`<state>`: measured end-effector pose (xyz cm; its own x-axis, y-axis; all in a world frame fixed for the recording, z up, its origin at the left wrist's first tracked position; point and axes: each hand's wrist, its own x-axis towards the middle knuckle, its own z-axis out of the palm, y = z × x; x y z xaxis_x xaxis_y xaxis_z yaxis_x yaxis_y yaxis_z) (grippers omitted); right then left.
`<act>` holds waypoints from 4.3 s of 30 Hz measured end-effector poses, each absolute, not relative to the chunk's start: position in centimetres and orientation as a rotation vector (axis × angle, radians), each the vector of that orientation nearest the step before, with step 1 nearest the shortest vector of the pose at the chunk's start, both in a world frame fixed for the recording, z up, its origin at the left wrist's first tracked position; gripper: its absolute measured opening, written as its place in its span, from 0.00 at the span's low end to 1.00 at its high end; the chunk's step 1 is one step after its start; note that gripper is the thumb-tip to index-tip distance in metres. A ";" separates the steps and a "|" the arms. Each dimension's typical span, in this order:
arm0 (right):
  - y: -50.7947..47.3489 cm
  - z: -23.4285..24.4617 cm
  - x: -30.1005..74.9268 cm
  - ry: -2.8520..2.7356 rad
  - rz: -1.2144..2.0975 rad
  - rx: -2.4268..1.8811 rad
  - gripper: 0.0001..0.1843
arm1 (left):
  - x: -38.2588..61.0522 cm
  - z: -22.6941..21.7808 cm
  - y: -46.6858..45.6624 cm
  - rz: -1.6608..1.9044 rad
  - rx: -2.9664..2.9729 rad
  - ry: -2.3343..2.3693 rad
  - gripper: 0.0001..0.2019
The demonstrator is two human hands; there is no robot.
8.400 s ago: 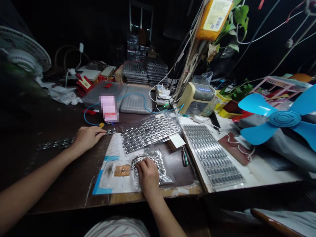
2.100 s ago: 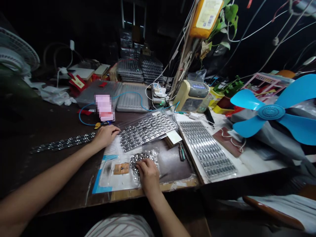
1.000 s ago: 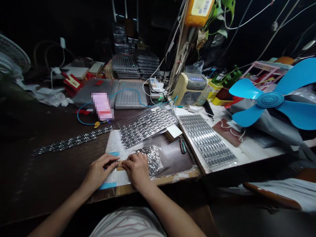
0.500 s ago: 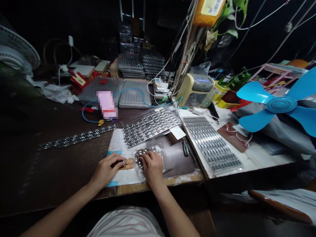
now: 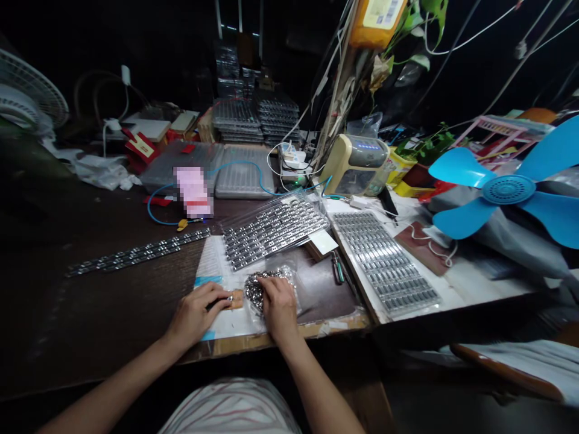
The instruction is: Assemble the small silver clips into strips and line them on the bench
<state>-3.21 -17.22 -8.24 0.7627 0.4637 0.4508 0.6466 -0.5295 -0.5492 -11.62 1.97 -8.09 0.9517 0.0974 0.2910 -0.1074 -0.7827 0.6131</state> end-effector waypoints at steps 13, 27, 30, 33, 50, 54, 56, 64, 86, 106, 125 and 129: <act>-17.0 -7.6 -3.2 -0.831 -0.356 -2.394 0.05 | -11.5 -7.6 2.6 0.498 2.202 0.126 0.07; -15.6 -5.8 -4.0 -0.890 -0.132 -2.267 0.11 | -11.6 -7.4 3.2 0.551 2.151 0.197 0.07; -16.1 -5.5 -4.0 -0.914 -0.087 -2.229 0.13 | -11.6 -7.4 3.1 0.547 2.151 0.190 0.07; -15.8 -5.6 -4.2 -0.872 -0.039 -2.201 0.11 | -11.6 -7.3 3.1 0.535 2.161 0.183 0.07; -13.5 -6.5 -5.5 -0.980 -0.219 -2.391 0.11 | -11.5 -7.9 3.2 0.518 2.193 0.164 0.06; -15.6 -6.2 -4.4 -0.921 -0.317 -2.538 0.18 | -11.1 -7.1 3.2 0.456 2.229 0.179 0.05; -16.5 -6.5 -3.8 -0.926 -0.326 -2.567 0.14 | -10.8 -6.5 2.9 0.405 2.254 0.150 0.05; -17.2 -8.4 -3.3 -0.846 -0.416 -2.378 0.06 | -10.4 -6.6 0.3 0.387 2.371 -0.076 0.04; -17.4 -8.3 -3.3 -0.830 -0.391 -2.334 0.08 | -10.3 -7.2 0.3 0.403 2.396 -0.110 0.03; -14.4 -7.0 -5.2 -0.916 -0.220 -2.261 0.06 | -4.8 -6.8 15.2 0.584 2.647 0.356 0.11; -15.2 -7.1 -4.7 -0.957 -0.434 -2.411 0.13 | 1.7 -4.4 10.3 0.451 2.711 0.236 0.09; -17.1 -7.7 -3.6 -0.974 -0.465 -2.460 0.09 | 4.1 -4.9 9.0 0.450 2.670 0.293 0.05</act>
